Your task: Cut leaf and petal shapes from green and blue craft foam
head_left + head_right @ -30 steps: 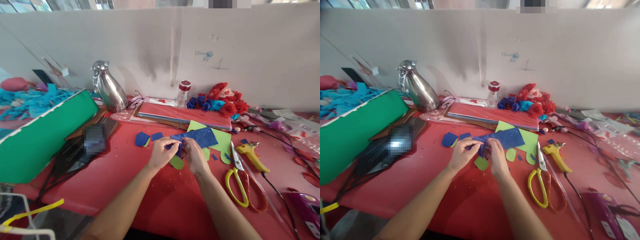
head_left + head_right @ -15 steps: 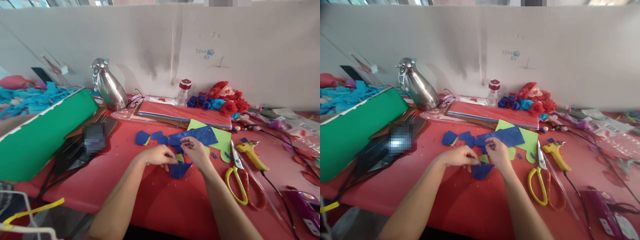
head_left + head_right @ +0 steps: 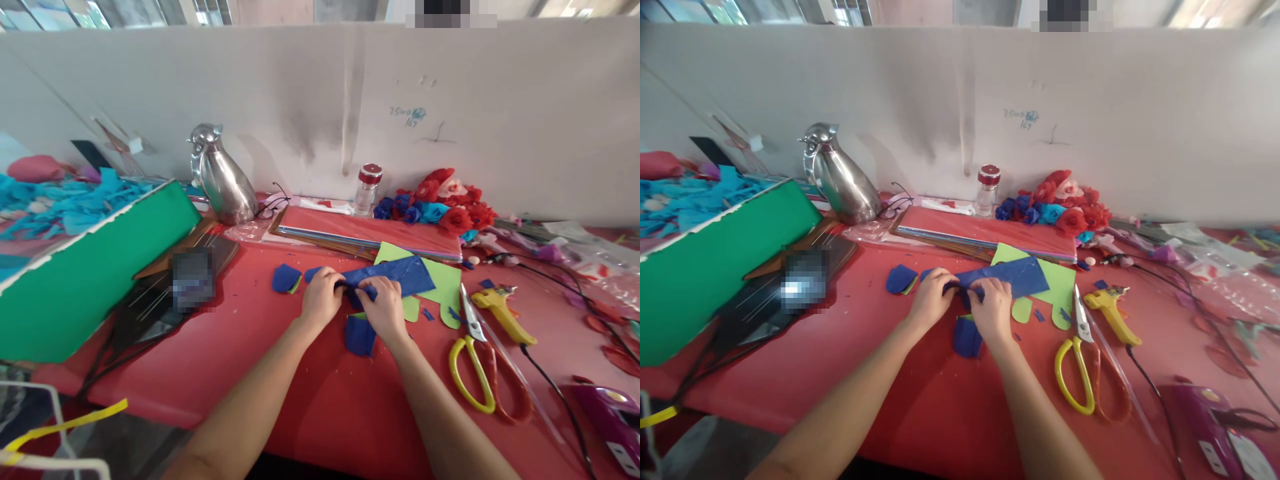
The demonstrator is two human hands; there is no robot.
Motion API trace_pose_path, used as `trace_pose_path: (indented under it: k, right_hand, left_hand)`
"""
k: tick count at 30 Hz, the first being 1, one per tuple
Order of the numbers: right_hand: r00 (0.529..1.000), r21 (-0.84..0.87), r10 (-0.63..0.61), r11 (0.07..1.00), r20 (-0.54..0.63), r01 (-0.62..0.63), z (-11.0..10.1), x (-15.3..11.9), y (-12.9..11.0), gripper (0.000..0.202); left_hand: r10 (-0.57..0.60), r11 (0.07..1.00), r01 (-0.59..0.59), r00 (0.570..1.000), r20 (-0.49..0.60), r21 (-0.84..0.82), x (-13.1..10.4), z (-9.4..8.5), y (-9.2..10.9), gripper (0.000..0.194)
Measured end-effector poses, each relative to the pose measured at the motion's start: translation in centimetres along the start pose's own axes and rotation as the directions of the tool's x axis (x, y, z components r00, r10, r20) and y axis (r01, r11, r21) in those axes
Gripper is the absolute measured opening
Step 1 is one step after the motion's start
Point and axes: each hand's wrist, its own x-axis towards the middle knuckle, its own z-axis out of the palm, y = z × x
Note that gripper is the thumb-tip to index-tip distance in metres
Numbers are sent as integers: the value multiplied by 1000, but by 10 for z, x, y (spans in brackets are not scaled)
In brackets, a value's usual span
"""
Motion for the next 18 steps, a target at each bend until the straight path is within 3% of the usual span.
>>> trace_pose_path:
  k: [4,8,11,18]
  right_hand:
    - [997,179,79,981,-15,-75,-1,-1,-9,10]
    - [985,388,165,905,50,-172,3,-4,-15,26]
    - [972,467,214,853,97,-235,4,-5,-19,28]
    - [955,542,276,789,106,-288,-1,-3,-23,27]
  left_hand:
    - [-119,933,108,993,-11,-342,1,-5,3,7]
    - [-274,638,263,956,106,-723,-2,-8,9,12]
    - [-281,505,288,946,160,-814,-5,-10,14,20]
    - [-293,361,278,940,175,-890,-5,-11,20,35]
